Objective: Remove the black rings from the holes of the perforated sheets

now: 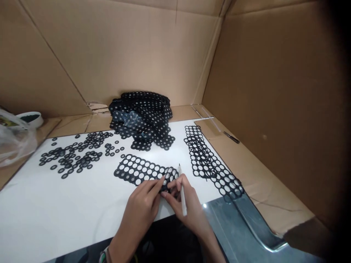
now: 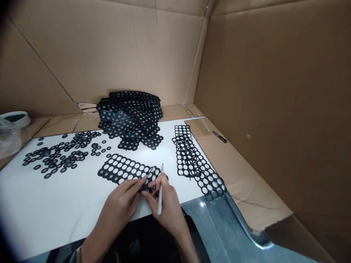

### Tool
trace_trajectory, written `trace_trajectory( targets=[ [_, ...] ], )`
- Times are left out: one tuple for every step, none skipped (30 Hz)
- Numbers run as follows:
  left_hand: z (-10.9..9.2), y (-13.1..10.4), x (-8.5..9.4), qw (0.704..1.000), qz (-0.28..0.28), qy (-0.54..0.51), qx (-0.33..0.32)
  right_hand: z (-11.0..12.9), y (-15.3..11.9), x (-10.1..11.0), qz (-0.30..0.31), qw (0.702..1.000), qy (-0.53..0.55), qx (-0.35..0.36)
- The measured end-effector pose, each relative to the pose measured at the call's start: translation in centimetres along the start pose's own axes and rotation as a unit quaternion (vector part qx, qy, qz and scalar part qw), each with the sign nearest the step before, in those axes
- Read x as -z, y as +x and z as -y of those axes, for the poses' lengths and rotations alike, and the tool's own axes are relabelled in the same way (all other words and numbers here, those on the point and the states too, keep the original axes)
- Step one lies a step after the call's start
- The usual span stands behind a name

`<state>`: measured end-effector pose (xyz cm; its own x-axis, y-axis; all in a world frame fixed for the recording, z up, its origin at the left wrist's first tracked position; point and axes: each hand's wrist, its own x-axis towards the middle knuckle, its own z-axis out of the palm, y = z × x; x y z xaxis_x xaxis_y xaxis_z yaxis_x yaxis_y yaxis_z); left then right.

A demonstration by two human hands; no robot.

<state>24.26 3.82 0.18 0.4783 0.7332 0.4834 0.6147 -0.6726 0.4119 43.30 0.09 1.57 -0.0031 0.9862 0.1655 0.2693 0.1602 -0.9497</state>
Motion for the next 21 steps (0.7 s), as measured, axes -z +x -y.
trace_trajectory(
  targets=[
    [0.0, 0.0, 0.4, 0.999, 0.019, -0.028, 0.008, 0.0, 0.0, 0.0, -0.001, 1.0, 0.013, -0.002],
    [-0.1, -0.1, 0.9, 0.998, 0.034, -0.054, 0.022, -0.1, 0.0, 0.0, -0.002, 1.0, 0.023, -0.006],
    [-0.1, -0.1, 1.3, 0.996, 0.041, -0.074, 0.042, -0.1, 0.0, 0.0, -0.004, 0.999, 0.03, -0.012],
    [-0.2, -0.2, 1.7, 0.993, 0.042, -0.088, 0.064, -0.2, 0.0, 0.0, -0.004, 0.999, 0.035, -0.017],
    [-0.2, -0.3, 2.1, 0.991, 0.038, -0.096, 0.085, -0.3, 0.1, -0.1, -0.003, 0.999, 0.039, -0.021],
    [-0.2, -0.3, 2.3, 0.989, 0.035, -0.102, 0.101, -0.3, 0.1, -0.1, 0.002, 0.999, 0.042, -0.022],
    [-0.2, -0.4, 2.5, 0.987, 0.034, -0.109, 0.11, -0.3, 0.1, -0.1, 0.007, 0.999, 0.044, -0.019],
    [-0.2, -0.4, 2.6, 0.986, 0.036, -0.119, 0.114, -0.3, 0.1, -0.1, 0.013, 0.999, 0.046, -0.015],
    [-0.1, -0.3, 2.7, 0.983, 0.043, -0.133, 0.118, -0.3, 0.1, -0.1, 0.018, 0.999, 0.05, -0.011],
    [-0.1, -0.3, 2.7, 0.98, 0.053, -0.15, 0.122, -0.2, 0.1, -0.1, 0.023, 0.998, 0.054, -0.008],
    [-0.1, -0.3, 2.8, 0.976, 0.062, -0.168, 0.128, -0.1, 0.0, -0.2, 0.026, 0.998, 0.057, -0.006],
    [-0.2, -0.2, 2.8, 0.972, 0.067, -0.183, 0.133, 0.1, 0.0, -0.2, 0.028, 0.998, 0.06, -0.004],
    [-0.3, -0.2, 2.9, 0.968, 0.07, -0.197, 0.139, 0.2, 0.0, -0.2, 0.031, 0.998, 0.063, -0.002],
    [-0.4, -0.2, 2.9, 0.964, 0.07, -0.209, 0.149, 0.4, -0.1, -0.3, 0.035, 0.997, 0.068, 0.002],
    [-0.5, -0.2, 2.9, 0.959, 0.068, -0.221, 0.165, 0.4, -0.1, -0.4, 0.036, 0.997, 0.074, 0.007],
    [-0.5, -0.2, 2.9, 0.952, 0.066, -0.232, 0.188, 0.5, -0.1, -0.5, 0.035, 0.996, 0.081, 0.012],
    [-0.4, -0.3, 3.0, 0.943, 0.064, -0.244, 0.219, 0.5, -0.2, -0.5, 0.031, 0.996, 0.088, 0.017],
    [-0.1, -0.3, 3.2, 0.932, 0.058, -0.253, 0.252, 0.5, -0.2, -0.5, 0.022, 0.995, 0.093, 0.02],
    [0.5, -0.4, 3.4, 0.923, 0.042, -0.253, 0.287, 0.5, -0.2, -0.4, 0.01, 0.995, 0.093, 0.022],
    [1.4, -0.4, 3.8, 0.915, 0.018, -0.243, 0.32, 0.5, -0.1, -0.2, -0.002, 0.996, 0.089, 0.021],
    [2.7, -0.4, 4.4, 0.909, -0.009, -0.226, 0.349, 0.5, 0.0, 0.2, -0.011, 0.996, 0.082, 0.018]
  ],
)
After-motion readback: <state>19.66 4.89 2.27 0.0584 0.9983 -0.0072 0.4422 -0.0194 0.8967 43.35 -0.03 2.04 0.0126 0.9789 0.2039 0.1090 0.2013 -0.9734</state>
